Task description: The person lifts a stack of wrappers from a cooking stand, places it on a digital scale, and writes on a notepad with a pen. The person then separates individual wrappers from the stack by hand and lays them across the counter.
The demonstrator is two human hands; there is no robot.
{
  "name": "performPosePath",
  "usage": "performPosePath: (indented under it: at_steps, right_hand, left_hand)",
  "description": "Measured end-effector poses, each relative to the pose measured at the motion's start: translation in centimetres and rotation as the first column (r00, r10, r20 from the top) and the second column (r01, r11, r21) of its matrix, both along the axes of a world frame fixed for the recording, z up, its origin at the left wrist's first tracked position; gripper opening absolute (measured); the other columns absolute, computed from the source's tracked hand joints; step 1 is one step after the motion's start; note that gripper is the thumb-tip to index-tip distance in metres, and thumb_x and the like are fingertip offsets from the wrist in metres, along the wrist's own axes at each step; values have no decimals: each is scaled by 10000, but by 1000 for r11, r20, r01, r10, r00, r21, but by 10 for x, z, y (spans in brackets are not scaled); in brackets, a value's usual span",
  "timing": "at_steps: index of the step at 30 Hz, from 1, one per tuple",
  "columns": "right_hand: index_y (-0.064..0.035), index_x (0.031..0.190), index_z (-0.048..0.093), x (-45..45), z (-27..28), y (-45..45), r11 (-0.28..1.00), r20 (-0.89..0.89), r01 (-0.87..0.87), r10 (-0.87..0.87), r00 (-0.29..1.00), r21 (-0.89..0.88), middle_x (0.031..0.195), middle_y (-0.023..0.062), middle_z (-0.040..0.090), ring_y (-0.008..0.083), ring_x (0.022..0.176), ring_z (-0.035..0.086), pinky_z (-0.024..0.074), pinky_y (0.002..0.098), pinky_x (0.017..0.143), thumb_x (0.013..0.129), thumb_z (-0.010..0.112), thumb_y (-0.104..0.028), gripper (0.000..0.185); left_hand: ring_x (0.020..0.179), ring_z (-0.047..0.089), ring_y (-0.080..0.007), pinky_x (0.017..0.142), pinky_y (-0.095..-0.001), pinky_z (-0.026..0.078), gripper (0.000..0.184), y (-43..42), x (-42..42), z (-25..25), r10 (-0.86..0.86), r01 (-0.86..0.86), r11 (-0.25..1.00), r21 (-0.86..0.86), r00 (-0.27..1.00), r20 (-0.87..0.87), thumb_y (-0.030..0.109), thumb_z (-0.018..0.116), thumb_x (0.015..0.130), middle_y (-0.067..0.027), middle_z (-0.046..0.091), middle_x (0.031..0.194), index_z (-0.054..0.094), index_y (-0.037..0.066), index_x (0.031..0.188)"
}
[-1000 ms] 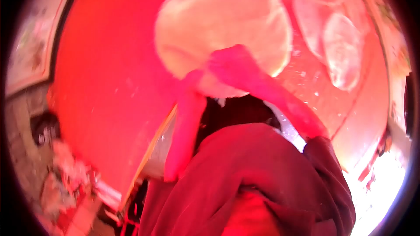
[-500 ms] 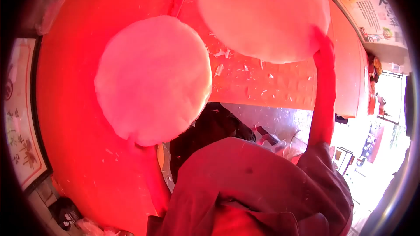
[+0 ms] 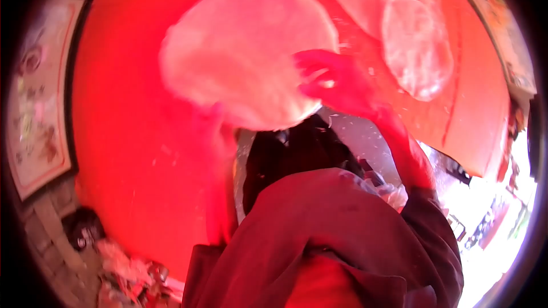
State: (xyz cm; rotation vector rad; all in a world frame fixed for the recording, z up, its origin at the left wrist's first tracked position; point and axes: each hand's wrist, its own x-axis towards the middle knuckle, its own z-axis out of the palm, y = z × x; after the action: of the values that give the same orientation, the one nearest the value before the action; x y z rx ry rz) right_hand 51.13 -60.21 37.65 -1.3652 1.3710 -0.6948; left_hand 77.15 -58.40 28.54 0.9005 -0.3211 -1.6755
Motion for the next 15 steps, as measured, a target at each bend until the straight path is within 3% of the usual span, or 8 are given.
performPosePath:
  at_steps: [1, 2, 3, 9, 10, 13, 14, 15]
  right_hand:
    - [-65, 1272, 623, 33, 2, -10, 988, -37, -136, 133, 990, -76, 1105, 94, 675, 163, 987, 643, 546, 311, 843, 819, 764, -153, 483]
    - [-60, 1246, 640, 60, 12, -17, 977, -41, -182, 178, 983, -109, 1082, 97, 685, 168, 968, 649, 545, 314, 843, 813, 770, -176, 467]
    - [-56, 1220, 658, 76, 18, -21, 965, -58, -220, 214, 975, -145, 1060, 99, 695, 173, 950, 654, 544, 318, 842, 807, 777, -200, 453]
    - [-17, 1084, 709, 60, -37, -47, 976, 113, -216, 211, 971, 34, 936, 88, 719, 180, 841, 671, 536, 303, 820, 842, 731, -215, 313]
    - [4, 1104, 687, 62, -35, -49, 978, 109, -181, 170, 979, 101, 943, 90, 714, 181, 859, 674, 537, 304, 793, 828, 742, -223, 361]
    - [5, 1144, 665, 88, -19, -38, 961, -192, -277, 275, 942, 16, 939, 102, 708, 195, 864, 677, 540, 312, 773, 795, 775, -261, 453]
    - [-14, 1190, 646, 98, -8, -26, 923, -344, -347, 275, 898, -168, 943, 109, 706, 204, 872, 680, 543, 316, 786, 766, 796, -298, 532]
    - [-15, 1188, 649, 97, -6, -28, 944, -233, -313, 282, 931, -106, 952, 114, 709, 208, 879, 681, 545, 317, 791, 767, 796, -304, 531]
  left_hand:
    - [1168, 568, -257, 977, -379, 482, 527, 7, 19, 5, 38, -38, 999, 4, 999, 36, 116, 608, 953, -106, 532, 1348, 394, 68, 1432]
    - [1130, 593, -239, 955, -367, 494, 474, 1, 17, 13, -11, 2, 979, -205, 999, -43, 83, 607, 943, -89, 587, 1268, 443, 59, 1388]
    - [1130, 593, -239, 955, -367, 494, 474, 1, 16, 14, 11, -16, 979, -204, 1000, -29, 83, 607, 943, -89, 587, 1268, 443, 59, 1388]
    - [1063, 605, -245, 892, -365, 512, 427, 2, 12, 14, 111, -113, 994, 14, 989, 103, 80, 649, 913, -95, 597, 1203, 514, 62, 1318]
    - [1052, 607, -246, 881, -364, 515, 419, 3, 12, 14, 118, -124, 991, 46, 986, 121, 80, 656, 908, -96, 599, 1193, 526, 63, 1306]
    - [1042, 609, -247, 871, -365, 517, 411, 8, 20, 10, 124, -141, 986, 91, 978, 165, 80, 662, 903, -97, 600, 1182, 538, 62, 1294]
    - [1044, 608, -247, 872, -366, 516, 411, 9, 22, 11, 125, -142, 985, 93, 977, 173, 81, 661, 903, -97, 600, 1183, 537, 61, 1294]
    - [1045, 607, -247, 873, -366, 515, 411, 10, 24, 11, 130, -149, 984, 94, 975, 178, 82, 661, 903, -97, 600, 1184, 537, 60, 1294]
